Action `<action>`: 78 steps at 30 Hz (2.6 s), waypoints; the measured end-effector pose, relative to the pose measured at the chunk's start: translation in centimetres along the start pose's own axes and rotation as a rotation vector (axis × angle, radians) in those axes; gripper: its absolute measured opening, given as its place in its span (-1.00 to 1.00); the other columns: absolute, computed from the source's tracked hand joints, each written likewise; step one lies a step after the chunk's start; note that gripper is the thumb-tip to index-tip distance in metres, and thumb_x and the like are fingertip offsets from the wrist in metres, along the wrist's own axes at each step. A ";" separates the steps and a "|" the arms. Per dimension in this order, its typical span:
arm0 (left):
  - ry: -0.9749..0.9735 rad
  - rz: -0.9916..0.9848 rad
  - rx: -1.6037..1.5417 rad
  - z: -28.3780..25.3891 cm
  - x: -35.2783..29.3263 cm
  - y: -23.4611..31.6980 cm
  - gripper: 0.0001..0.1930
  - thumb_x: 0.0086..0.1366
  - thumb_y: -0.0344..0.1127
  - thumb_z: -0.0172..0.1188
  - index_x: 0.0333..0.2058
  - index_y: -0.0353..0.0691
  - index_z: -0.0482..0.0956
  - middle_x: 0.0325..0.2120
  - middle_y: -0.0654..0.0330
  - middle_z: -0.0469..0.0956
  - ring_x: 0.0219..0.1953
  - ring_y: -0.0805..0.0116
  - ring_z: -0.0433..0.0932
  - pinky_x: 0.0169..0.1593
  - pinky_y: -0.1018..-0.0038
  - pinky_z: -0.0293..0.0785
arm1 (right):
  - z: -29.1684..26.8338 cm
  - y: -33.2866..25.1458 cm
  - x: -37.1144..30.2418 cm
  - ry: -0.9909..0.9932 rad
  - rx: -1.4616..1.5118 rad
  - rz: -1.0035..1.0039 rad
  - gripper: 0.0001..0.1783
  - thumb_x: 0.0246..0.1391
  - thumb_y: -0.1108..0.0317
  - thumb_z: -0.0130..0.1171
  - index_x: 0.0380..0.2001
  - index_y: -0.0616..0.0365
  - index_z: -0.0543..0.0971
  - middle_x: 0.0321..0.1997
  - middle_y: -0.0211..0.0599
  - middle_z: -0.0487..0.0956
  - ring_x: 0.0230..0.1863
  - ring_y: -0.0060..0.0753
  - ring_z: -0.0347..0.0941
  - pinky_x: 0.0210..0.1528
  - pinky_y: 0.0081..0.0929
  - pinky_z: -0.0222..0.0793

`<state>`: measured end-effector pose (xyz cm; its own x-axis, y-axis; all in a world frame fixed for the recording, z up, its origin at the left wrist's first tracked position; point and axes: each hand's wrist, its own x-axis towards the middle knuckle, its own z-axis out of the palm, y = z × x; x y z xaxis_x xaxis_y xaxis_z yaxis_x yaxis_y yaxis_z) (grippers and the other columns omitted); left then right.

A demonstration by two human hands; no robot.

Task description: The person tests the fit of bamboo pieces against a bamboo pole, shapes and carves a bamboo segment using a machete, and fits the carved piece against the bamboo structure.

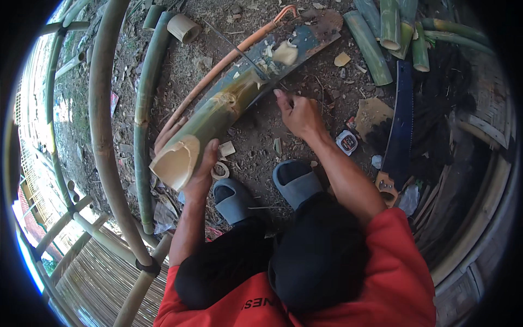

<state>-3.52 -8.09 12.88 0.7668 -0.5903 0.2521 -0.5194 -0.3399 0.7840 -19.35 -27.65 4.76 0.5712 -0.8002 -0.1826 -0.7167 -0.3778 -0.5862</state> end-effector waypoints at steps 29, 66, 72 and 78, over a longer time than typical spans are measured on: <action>-0.017 -0.172 -0.328 -0.1 -2.3 -3.1 -0.15 0.11 -0.21 0.62 0.22 -0.40 0.26 0.21 -0.18 0.45 0.29 0.00 0.48 0.37 0.10 0.42 | 0.6 0.9 -2.7 -0.123 0.124 0.081 -0.25 0.43 -0.21 -0.02 -0.49 0.32 0.64 -0.52 0.24 0.61 -0.40 0.41 0.60 -0.34 0.17 0.46; 0.044 -0.346 -0.427 -2.4 -1.6 -4.8 -0.09 0.03 -0.18 0.67 0.21 -0.42 0.29 0.16 -0.14 0.50 0.24 0.06 0.52 0.32 0.13 0.49 | -2.6 -3.3 -2.3 -0.060 0.219 -0.080 -0.33 0.39 -0.15 0.12 -0.49 0.34 0.61 -0.61 0.19 0.57 -0.51 0.30 0.61 -0.49 0.04 0.45; 0.001 -0.277 -0.365 -1.2 -1.2 -4.9 -0.13 0.07 -0.21 0.66 0.21 -0.40 0.30 0.18 -0.14 0.50 0.23 0.07 0.53 0.33 0.13 0.48 | 0.4 1.0 -1.2 -0.191 0.076 0.065 -0.26 0.38 -0.19 0.10 -0.43 0.43 0.64 -0.59 0.30 0.56 -0.49 0.39 0.59 -0.46 0.12 0.44; 0.033 -0.331 -0.417 -2.5 -1.7 -4.9 -0.12 0.06 -0.25 0.66 0.23 -0.38 0.29 0.19 -0.12 0.49 0.25 0.06 0.50 0.32 0.15 0.48 | -3.6 -3.7 -2.4 -0.010 0.263 -0.150 -0.30 0.39 -0.21 0.07 -0.51 0.27 0.61 -0.66 0.18 0.54 -0.48 0.35 0.60 -0.46 0.11 0.45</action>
<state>-1.31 -3.57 10.00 0.8795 -0.4747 -0.0346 -0.0588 -0.1805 0.9818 -19.50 -25.98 10.19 0.6676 -0.7396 -0.0858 -0.4965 -0.3563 -0.7915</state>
